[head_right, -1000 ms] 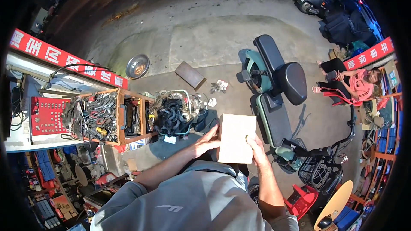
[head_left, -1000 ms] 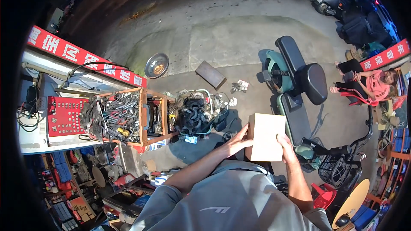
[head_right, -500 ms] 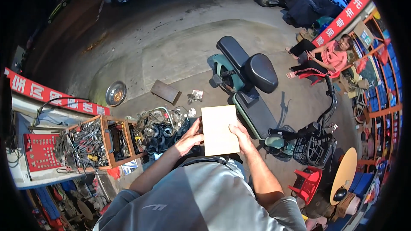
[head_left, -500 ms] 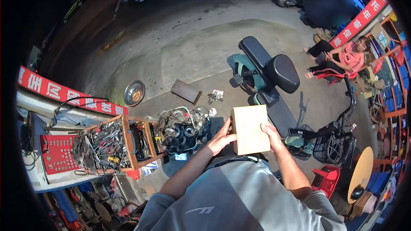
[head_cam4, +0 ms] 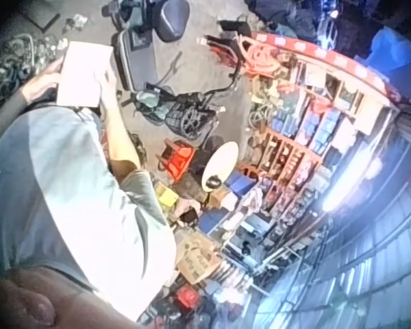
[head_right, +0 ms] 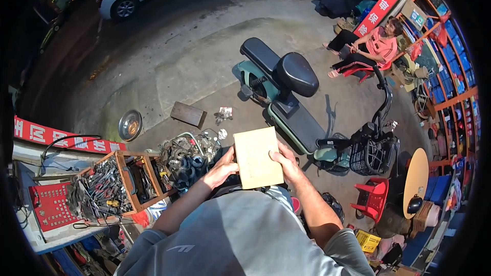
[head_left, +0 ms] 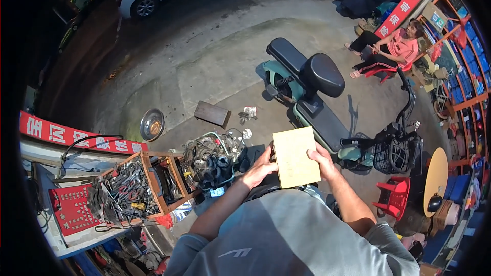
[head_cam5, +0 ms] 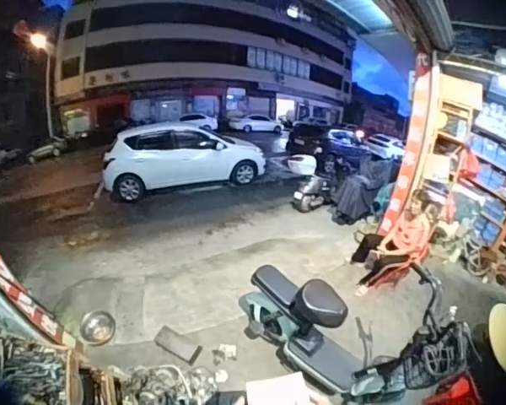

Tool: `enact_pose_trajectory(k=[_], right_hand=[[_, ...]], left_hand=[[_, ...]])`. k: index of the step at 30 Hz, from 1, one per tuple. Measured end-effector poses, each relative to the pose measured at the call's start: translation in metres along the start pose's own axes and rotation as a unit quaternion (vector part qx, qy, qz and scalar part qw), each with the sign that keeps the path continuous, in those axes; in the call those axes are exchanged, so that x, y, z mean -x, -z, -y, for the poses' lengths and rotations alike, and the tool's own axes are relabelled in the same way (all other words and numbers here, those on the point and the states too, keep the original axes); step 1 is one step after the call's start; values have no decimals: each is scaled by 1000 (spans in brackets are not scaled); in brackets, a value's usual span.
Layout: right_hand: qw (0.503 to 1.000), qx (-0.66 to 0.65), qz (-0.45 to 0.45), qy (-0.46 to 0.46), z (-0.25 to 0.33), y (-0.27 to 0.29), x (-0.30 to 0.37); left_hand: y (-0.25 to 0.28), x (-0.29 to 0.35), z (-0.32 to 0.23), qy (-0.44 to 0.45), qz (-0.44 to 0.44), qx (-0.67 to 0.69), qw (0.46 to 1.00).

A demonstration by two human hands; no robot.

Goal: Unboxing a new headlight assembly and beginning to install its wiring into an electric scooter.

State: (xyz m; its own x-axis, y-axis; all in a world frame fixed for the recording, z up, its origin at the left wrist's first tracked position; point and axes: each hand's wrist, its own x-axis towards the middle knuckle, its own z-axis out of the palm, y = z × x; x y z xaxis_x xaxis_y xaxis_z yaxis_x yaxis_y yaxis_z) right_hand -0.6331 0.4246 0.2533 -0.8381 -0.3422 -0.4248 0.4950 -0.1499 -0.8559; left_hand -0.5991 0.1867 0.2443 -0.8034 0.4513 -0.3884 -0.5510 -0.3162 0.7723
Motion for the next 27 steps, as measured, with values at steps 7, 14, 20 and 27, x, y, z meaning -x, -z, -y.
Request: enact_pose_trajectory(k=[7, 14, 20, 27], right_hand=[[998, -49, -15, -31, -18, -4, 26], [993, -98, -57, -27, -47, 3, 35], [992, -108, -58, -27, -61, 4, 30], [984, -153, -57, -76, -65, 3, 19]], left_hand=[[25, 18, 26, 15, 46, 106, 993], [35, 24, 42, 28, 29, 96, 995], [24, 12, 48, -156, -54, -125, 978], [21, 19, 27, -213, -137, -396, 882]])
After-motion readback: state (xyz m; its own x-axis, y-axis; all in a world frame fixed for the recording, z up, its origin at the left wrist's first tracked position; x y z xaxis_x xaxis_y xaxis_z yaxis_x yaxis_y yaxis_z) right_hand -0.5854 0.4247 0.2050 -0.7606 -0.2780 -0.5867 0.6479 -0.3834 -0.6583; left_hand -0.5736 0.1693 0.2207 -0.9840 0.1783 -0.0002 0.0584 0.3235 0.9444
